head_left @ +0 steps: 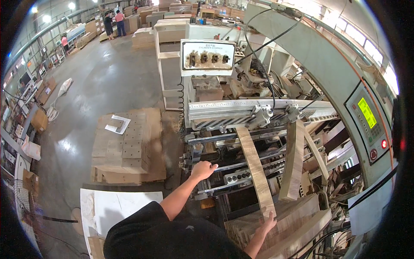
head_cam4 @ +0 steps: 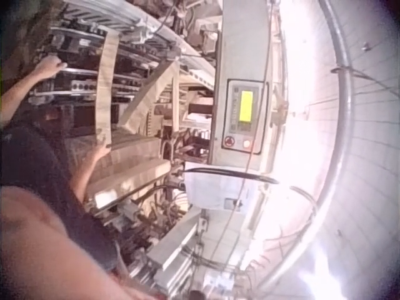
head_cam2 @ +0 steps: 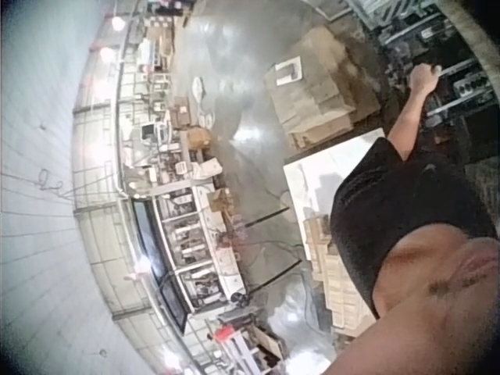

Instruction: The person picks up wood planks and feeds them into an industrial wood processing machine and then moves several processed planks onto a stack.

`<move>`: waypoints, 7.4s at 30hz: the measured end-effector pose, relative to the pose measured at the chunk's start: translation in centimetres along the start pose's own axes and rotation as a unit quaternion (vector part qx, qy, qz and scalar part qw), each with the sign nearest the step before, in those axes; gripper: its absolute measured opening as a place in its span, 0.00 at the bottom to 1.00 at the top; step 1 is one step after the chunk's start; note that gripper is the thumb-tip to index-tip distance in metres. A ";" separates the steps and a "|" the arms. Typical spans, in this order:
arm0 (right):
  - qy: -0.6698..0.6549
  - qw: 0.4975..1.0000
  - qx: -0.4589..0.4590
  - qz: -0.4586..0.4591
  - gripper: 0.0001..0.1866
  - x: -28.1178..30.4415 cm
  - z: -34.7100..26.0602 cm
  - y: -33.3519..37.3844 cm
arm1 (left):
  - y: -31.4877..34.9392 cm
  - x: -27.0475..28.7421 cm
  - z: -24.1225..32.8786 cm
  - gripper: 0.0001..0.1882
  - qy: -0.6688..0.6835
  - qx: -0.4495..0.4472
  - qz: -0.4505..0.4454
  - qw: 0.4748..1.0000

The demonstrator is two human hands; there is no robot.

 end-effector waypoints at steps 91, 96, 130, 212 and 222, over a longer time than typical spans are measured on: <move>0.471 0.732 0.492 -0.018 0.35 -8.0 -4.9 3.7 | -17.1 -15.7 9.4 0.31 0.340 0.256 0.205 0.881; 0.474 0.736 0.483 -0.021 0.34 -7.4 -5.6 3.5 | -15.6 -13.5 13.2 0.32 0.363 0.296 0.185 0.864; 0.363 0.776 0.516 -0.003 0.26 -5.9 -5.9 3.8 | -2.4 -2.1 1.6 0.20 -0.141 -0.092 -0.086 0.982; 0.419 0.815 0.308 0.254 0.25 7.5 2.3 -6.2 | -3.5 -3.5 0.9 0.23 -0.044 -0.110 -0.134 0.984; 0.428 0.823 0.299 0.224 0.28 7.8 1.6 -9.2 | -2.3 -2.5 1.8 0.21 -0.050 -0.082 -0.130 0.987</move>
Point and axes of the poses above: each hand's wrist, its own y-axis away from the middle knuckle, its own x-axis out of the back of the hand, z = x × y, the point moved 4 cm from there along -y, towards the middle knuckle, and after that the axes turned 13 degrees about z, right-handed, at the moved point
